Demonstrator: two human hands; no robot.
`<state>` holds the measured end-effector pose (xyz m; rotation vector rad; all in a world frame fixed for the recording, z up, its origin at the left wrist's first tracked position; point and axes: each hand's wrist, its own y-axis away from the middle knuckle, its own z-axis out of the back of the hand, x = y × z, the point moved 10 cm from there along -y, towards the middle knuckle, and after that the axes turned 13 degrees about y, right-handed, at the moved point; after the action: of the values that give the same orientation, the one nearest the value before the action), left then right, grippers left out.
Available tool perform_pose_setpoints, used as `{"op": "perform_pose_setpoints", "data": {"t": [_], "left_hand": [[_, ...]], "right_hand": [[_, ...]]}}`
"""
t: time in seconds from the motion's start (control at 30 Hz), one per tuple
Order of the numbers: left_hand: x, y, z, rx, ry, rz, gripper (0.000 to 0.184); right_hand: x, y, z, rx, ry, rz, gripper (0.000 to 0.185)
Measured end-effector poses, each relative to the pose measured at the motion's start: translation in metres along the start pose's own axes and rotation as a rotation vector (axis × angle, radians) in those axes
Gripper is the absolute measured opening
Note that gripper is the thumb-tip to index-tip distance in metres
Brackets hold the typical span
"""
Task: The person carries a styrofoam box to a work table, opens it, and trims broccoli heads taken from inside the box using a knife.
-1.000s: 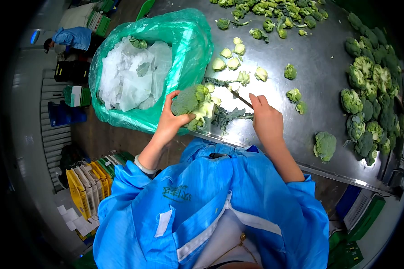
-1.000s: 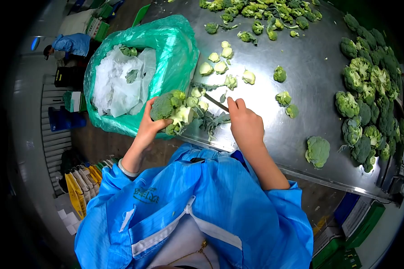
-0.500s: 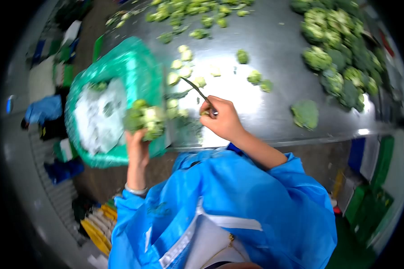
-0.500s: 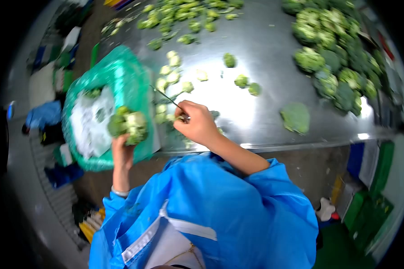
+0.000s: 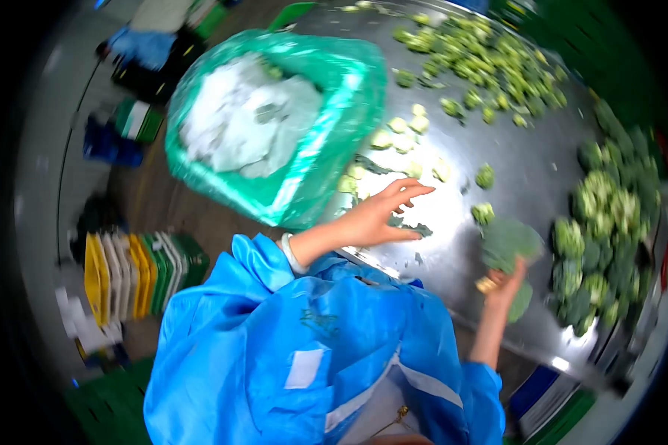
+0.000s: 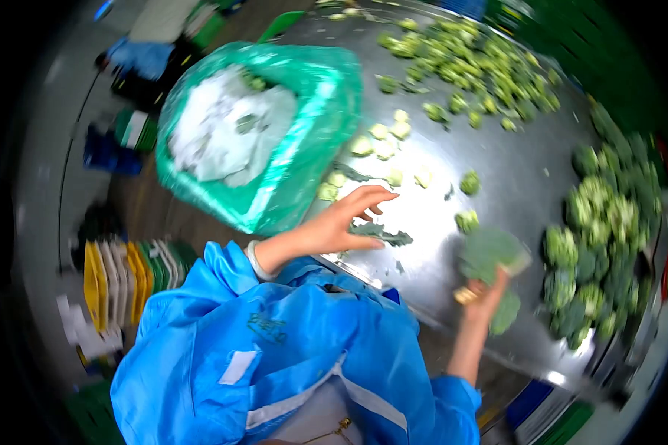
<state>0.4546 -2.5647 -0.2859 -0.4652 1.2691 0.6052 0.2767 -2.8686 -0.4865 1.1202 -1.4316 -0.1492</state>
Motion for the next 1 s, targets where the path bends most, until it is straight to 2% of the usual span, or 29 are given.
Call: {"op": "perform_pose_setpoints", "data": {"t": [0.03,0.07,0.1,0.13,0.17,0.2,0.23,0.27,0.3,0.33,0.37,0.4,0.47,0.5,0.57,0.7,0.8,0.83,0.87,0.93,1.0], "left_hand": [[0.01,0.008,0.03,-0.108,0.153,0.013,0.068],[0.016,0.018,0.068,-0.268,0.192,0.012,0.059],[0.014,0.033,0.107,-0.394,0.194,0.026,0.049],[0.024,0.053,0.149,-0.584,0.167,0.04,0.044],[0.035,0.079,0.191,-0.772,0.079,0.036,0.04],[0.04,0.102,0.229,-0.864,-0.071,0.058,0.041],[0.042,0.126,0.261,-0.95,-0.22,0.085,0.043],[0.048,0.139,0.277,-0.929,-0.365,0.14,0.045],[0.055,0.15,0.29,-0.902,-0.507,0.196,0.048],[0.063,0.158,0.3,-0.871,-0.648,0.25,0.05],[0.056,0.163,0.303,-0.903,-0.879,0.14,0.06],[0.044,0.171,0.314,-0.997,-1.017,0.162,0.062],[0.016,0.186,0.33,-1.177,-1.294,0.229,0.066],[0.034,0.201,0.348,-1.255,-1.219,0.246,0.065],[0.074,0.214,0.372,-1.049,-1.196,0.347,0.064],[0.109,0.208,0.377,-0.771,-0.77,0.437,0.051],[0.049,0.2,0.36,-1.031,-0.765,0.018,0.035],[0.05,0.193,0.36,-1.019,-0.862,0.045,0.031],[0.051,0.188,0.361,-1.01,-0.963,0.073,0.027],[0.071,0.189,0.37,-0.879,-0.917,0.132,0.025],[0.112,0.182,0.371,-0.619,-0.611,0.164,0.03]], "right_hand": [[0.03,-0.027,0.039,-0.038,-0.036,0.08,0.045],[0.079,-0.035,0.056,-0.084,-0.024,0.267,0.036],[0.098,-0.058,0.086,-0.073,-0.232,0.201,0.033],[0.136,-0.098,0.118,0.185,-0.386,0.283,0.048],[0.167,-0.133,0.148,0.35,-0.47,0.295,0.051],[0.201,-0.09,0.122,0.124,-0.364,0.451,0.053],[0.22,-0.083,0.109,0.026,-0.319,0.541,0.051],[0.235,-0.077,0.103,-0.074,-0.274,0.634,0.049],[0.233,-0.092,0.083,0.03,-0.207,0.562,0.048],[0.224,-0.081,0.039,0.005,-0.106,0.559,0.043],[0.205,-0.094,0.005,0.119,-0.01,0.53,0.037],[0.182,-0.063,-0.064,0.209,0.169,0.565,0.032],[0.112,-0.05,-0.142,0.221,0.345,0.391,0.034],[0.086,-0.023,-0.19,0.268,0.409,0.36,0.034],[0.039,0.03,-0.275,0.421,0.544,0.326,0.034],[-0.017,0.11,-0.398,0.746,0.907,0.408,0.031],[-0.041,0.146,-0.475,0.934,1.054,0.653,0.027],[-0.048,0.157,-0.5,0.956,1.114,0.631,0.027],[-0.054,0.162,-0.527,0.985,1.084,0.764,0.028],[-0.071,0.176,-0.576,1.009,1.134,0.632,0.032],[-0.09,0.165,-0.623,1.026,1.198,0.733,0.036]]}}
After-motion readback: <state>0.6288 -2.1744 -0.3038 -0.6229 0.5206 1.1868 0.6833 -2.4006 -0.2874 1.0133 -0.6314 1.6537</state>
